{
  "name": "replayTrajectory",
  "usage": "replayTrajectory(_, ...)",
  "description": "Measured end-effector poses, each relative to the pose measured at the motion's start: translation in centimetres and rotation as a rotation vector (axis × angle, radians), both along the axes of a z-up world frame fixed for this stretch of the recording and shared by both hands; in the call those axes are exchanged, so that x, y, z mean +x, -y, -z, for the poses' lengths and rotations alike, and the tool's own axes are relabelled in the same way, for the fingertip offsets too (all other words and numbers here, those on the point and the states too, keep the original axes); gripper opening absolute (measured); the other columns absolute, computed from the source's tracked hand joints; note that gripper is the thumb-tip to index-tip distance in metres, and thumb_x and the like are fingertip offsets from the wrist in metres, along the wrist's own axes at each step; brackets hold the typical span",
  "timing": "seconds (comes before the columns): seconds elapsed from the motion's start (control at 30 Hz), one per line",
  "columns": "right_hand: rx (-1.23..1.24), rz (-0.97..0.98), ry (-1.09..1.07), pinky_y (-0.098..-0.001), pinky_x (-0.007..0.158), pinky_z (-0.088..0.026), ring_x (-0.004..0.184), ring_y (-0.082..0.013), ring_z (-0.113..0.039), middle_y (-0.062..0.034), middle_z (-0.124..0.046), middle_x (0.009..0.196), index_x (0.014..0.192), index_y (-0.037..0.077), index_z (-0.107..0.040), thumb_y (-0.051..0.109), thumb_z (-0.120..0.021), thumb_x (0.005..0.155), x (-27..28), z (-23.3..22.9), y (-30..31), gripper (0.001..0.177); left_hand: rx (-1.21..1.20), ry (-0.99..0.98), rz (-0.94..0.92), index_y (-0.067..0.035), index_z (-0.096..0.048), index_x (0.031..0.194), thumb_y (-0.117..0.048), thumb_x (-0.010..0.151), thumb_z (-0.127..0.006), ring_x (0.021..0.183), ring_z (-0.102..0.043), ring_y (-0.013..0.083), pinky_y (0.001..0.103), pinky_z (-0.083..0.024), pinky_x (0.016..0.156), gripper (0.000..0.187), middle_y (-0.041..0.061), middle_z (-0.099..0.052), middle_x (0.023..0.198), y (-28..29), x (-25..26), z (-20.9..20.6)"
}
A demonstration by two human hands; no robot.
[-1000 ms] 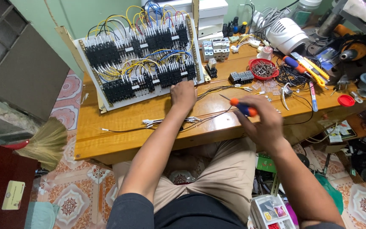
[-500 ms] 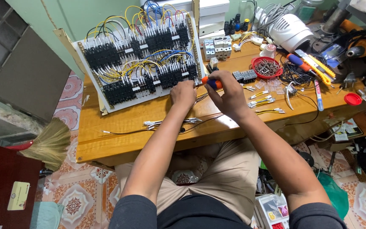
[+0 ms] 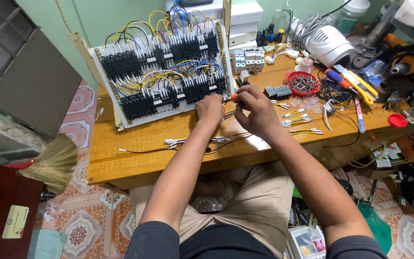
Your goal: The person sits on the floor and uses a screwdriver to connect wires to terminals on a white electrical panel. They repeatedly pick up wire bundles, insert them into the panel, and tighten the connections.
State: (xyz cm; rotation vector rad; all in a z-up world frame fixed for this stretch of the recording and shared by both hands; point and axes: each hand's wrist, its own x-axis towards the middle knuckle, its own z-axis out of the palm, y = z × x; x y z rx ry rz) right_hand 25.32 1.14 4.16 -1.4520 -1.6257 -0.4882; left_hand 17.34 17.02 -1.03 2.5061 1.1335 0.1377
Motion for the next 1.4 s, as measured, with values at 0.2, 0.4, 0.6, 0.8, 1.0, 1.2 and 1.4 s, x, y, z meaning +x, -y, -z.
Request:
replayTrajectory(0.2, -0.087, 0.186, 0.070, -0.0508, 0.058, -0.059, 0.066, -0.0419, -0.069, -0.0108, -0.061, 0.103, 0.110, 0.015, -0.062, 0.024, -0.066, 0.102, -0.2, 0.8, -1.4, 0.013, -0.027, 0.017, 0.004, -0.015, -0.078, 0.099, -0.029, 0.096, -0.058, 0.106, -0.075, 0.0418, 0.052, -0.058, 0.093, 0.025, 0.017, -0.078, 0.100, -0.5, 0.4, 1.6)
replayTrajectory(0.4, -0.178, 0.097, 0.075, -0.0517, 0.058, -0.061, 0.070, -0.0460, -0.071, -0.0106, -0.054, 0.114, 0.108, 0.015, -0.057, 0.015, -0.056, 0.101, -0.7, -0.4, -1.2, 0.007, -0.064, 0.048, -0.012, -0.017, -0.078, 0.098, -0.028, 0.094, -0.058, 0.105, -0.074, 0.0428, 0.051, -0.058, 0.093, 0.024, 0.017, -0.078, 0.100, 0.2, -0.8, -0.9)
replayTrajectory(0.6, -0.153, 0.061, 0.134, -0.0511, 0.059, -0.061, 0.071, -0.0459, -0.072, -0.0075, -0.053, 0.116, 0.099, 0.018, -0.059, 0.009, -0.057, 0.095, 0.1, -0.4, -0.7, 0.010, -0.062, 0.046, -0.028, -0.019, -0.079, 0.098, -0.028, 0.095, -0.057, 0.105, -0.074, 0.0427, 0.050, -0.058, 0.094, 0.025, 0.018, -0.078, 0.100, 0.8, -1.0, -1.5)
replayTrajectory(0.8, -0.140, -0.052, 0.287, -0.0467, 0.063, -0.058, 0.074, -0.0384, -0.071, -0.0112, -0.051, 0.118, 0.090, 0.016, -0.060, 0.006, -0.065, 0.081, -0.1, -2.0, -0.4, 0.014, -0.051, 0.041, -0.050, -0.021, -0.080, 0.095, -0.022, 0.090, -0.062, 0.105, -0.075, 0.0417, 0.049, -0.060, 0.092, 0.018, 0.018, -0.079, 0.101, 0.7, -0.4, -1.2)
replayTrajectory(1.0, -0.117, -0.004, 0.228, -0.0460, 0.068, -0.056, 0.077, -0.0384, -0.070, -0.0103, -0.057, 0.113, 0.098, 0.015, -0.060, 0.021, -0.072, 0.093, 1.4, -0.5, -0.1, 0.015, -0.021, 0.006, -0.054, -0.020, -0.080, 0.100, -0.024, 0.091, -0.063, 0.105, -0.075, 0.0407, 0.048, -0.060, 0.092, 0.020, 0.017, -0.078, 0.101, 0.7, -0.4, -1.3)
replayTrajectory(1.2, -0.160, 0.033, 0.238, -0.0489, 0.058, -0.057, 0.069, -0.0419, -0.071, -0.0124, -0.054, 0.111, 0.114, 0.017, -0.057, 0.008, -0.060, 0.097, 0.2, -1.1, 0.1, 0.019, 0.016, -0.041, -0.011, -0.019, -0.081, 0.101, -0.021, 0.091, -0.059, 0.106, -0.074, 0.0413, 0.051, -0.059, 0.094, 0.024, 0.016, -0.078, 0.101, 0.6, 0.2, -0.8)
replayTrajectory(1.4, -0.124, 0.058, 0.341, -0.0454, 0.061, -0.057, 0.071, -0.0361, -0.069, -0.0136, -0.054, 0.112, 0.106, 0.012, -0.056, 0.004, -0.063, 0.083, -0.1, -1.6, 0.0, 0.026, 0.017, -0.076, 0.015, -0.024, -0.082, 0.100, -0.024, 0.091, -0.061, 0.109, -0.073, 0.0420, 0.049, -0.059, 0.095, 0.023, 0.017, -0.079, 0.104, 0.4, -0.3, -0.5)
